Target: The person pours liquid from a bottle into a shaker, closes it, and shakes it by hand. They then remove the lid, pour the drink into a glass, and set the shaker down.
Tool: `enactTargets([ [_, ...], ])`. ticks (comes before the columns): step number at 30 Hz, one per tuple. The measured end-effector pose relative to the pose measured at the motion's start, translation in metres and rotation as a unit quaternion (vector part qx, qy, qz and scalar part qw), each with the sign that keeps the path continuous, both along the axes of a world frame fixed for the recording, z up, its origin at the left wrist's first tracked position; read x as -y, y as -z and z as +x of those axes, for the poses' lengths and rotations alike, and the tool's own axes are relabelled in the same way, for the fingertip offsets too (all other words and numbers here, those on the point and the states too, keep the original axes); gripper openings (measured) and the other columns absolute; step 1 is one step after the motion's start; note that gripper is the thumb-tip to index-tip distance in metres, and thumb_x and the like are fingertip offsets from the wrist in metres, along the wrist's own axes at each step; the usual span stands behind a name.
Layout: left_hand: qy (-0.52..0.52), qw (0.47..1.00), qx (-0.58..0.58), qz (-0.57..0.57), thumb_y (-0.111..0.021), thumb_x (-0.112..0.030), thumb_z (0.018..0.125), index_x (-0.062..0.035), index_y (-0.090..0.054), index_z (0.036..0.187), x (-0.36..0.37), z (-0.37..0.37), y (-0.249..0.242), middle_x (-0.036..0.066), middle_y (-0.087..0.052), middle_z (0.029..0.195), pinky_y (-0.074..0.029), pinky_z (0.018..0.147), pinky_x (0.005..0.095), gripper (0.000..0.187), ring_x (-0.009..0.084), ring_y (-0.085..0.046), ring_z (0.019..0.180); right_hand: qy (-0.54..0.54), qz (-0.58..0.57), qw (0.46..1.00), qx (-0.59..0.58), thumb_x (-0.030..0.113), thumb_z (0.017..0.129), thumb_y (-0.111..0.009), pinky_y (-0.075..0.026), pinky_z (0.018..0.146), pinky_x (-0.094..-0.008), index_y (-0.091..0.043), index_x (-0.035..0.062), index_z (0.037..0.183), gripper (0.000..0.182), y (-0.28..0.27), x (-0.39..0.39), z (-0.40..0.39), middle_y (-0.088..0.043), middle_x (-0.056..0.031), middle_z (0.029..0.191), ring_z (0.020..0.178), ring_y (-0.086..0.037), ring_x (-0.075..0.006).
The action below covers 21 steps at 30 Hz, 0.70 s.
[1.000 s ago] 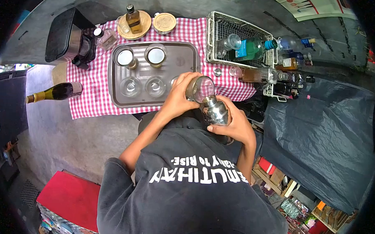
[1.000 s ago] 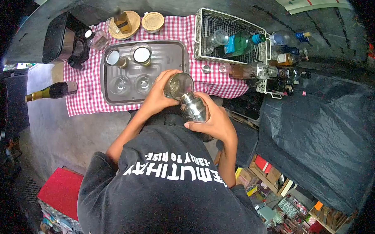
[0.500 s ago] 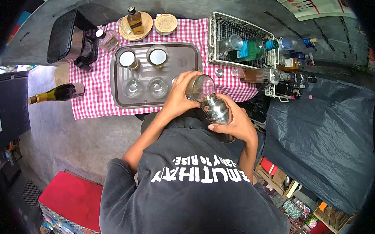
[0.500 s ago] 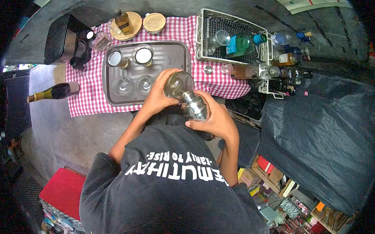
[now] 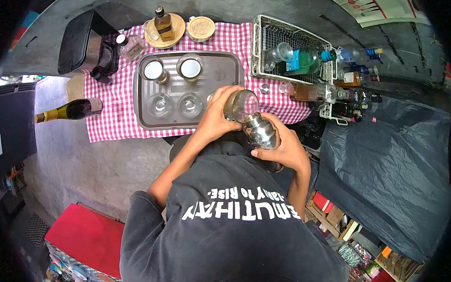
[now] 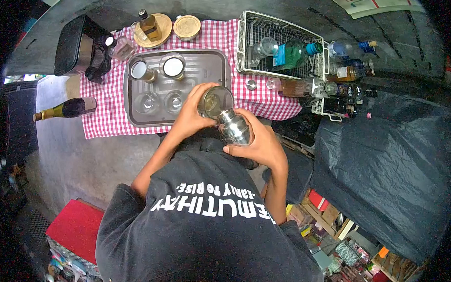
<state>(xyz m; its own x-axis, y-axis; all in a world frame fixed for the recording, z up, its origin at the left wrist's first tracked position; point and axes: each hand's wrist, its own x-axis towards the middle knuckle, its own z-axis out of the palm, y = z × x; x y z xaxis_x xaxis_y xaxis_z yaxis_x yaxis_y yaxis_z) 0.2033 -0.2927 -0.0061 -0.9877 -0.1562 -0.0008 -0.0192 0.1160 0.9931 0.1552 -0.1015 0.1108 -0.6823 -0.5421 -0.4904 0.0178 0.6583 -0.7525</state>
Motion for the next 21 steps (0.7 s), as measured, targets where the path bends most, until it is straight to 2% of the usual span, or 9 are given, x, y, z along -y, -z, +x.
enactTargets([
  [12, -0.005, 1.0, 0.013, 0.011, -0.077, -0.006, 0.051, -0.0131, -0.05, 0.128, -0.0009, -0.0012, 0.0018, 0.011, -0.047, 0.129, -0.033, 0.104, 0.0427, 0.082, 0.0337, -0.043, 0.123, -0.014, 0.011, 1.0, 0.008, 0.028, 0.055, -0.085, -0.048, 0.084, -0.0317, -0.049, 0.0059, 0.129, 0.086, -0.001, 0.0009, -0.0071, -0.065, -0.0145, 0.108, 0.096, -0.065, -0.0219],
  [14, -0.006, 1.0, 0.01, 0.01, -0.077, -0.006, 0.051, -0.0129, -0.05, 0.128, -0.0002, -0.0018, 0.0013, 0.011, -0.047, 0.129, -0.033, 0.104, 0.0426, 0.082, 0.0336, -0.043, 0.122, -0.022, 0.02, 0.999, 0.034, 0.018, 0.059, -0.085, -0.045, 0.088, -0.0272, -0.045, 0.0009, 0.13, 0.083, -0.0044, 0.0032, -0.0092, -0.064, -0.0095, 0.106, 0.098, -0.06, -0.0145],
  [19, -0.01, 1.0, -0.002, 0.008, -0.076, -0.006, 0.051, -0.0126, -0.05, 0.127, 0.0008, -0.0025, -0.0008, 0.011, -0.048, 0.128, -0.034, 0.103, 0.0426, 0.081, 0.0336, -0.043, 0.121, -0.022, 0.004, 0.999, 0.032, 0.017, 0.059, -0.085, -0.044, 0.089, -0.0267, -0.045, 0.0003, 0.13, 0.083, -0.0021, 0.0031, -0.0109, -0.063, -0.0091, 0.109, 0.1, -0.059, -0.014],
  [21, -0.018, 1.0, 0.008, -0.011, -0.074, 0.0, 0.051, -0.007, -0.05, 0.126, 0.0004, -0.0024, -0.0042, 0.01, -0.051, 0.125, -0.038, 0.102, 0.0361, 0.079, 0.0269, -0.048, 0.121, -0.021, 0.014, 0.999, 0.038, 0.016, 0.059, -0.085, -0.044, 0.089, -0.0266, -0.045, 0.0003, 0.13, 0.083, -0.0026, 0.0029, -0.0104, -0.062, -0.009, 0.11, 0.1, -0.058, -0.0138],
])
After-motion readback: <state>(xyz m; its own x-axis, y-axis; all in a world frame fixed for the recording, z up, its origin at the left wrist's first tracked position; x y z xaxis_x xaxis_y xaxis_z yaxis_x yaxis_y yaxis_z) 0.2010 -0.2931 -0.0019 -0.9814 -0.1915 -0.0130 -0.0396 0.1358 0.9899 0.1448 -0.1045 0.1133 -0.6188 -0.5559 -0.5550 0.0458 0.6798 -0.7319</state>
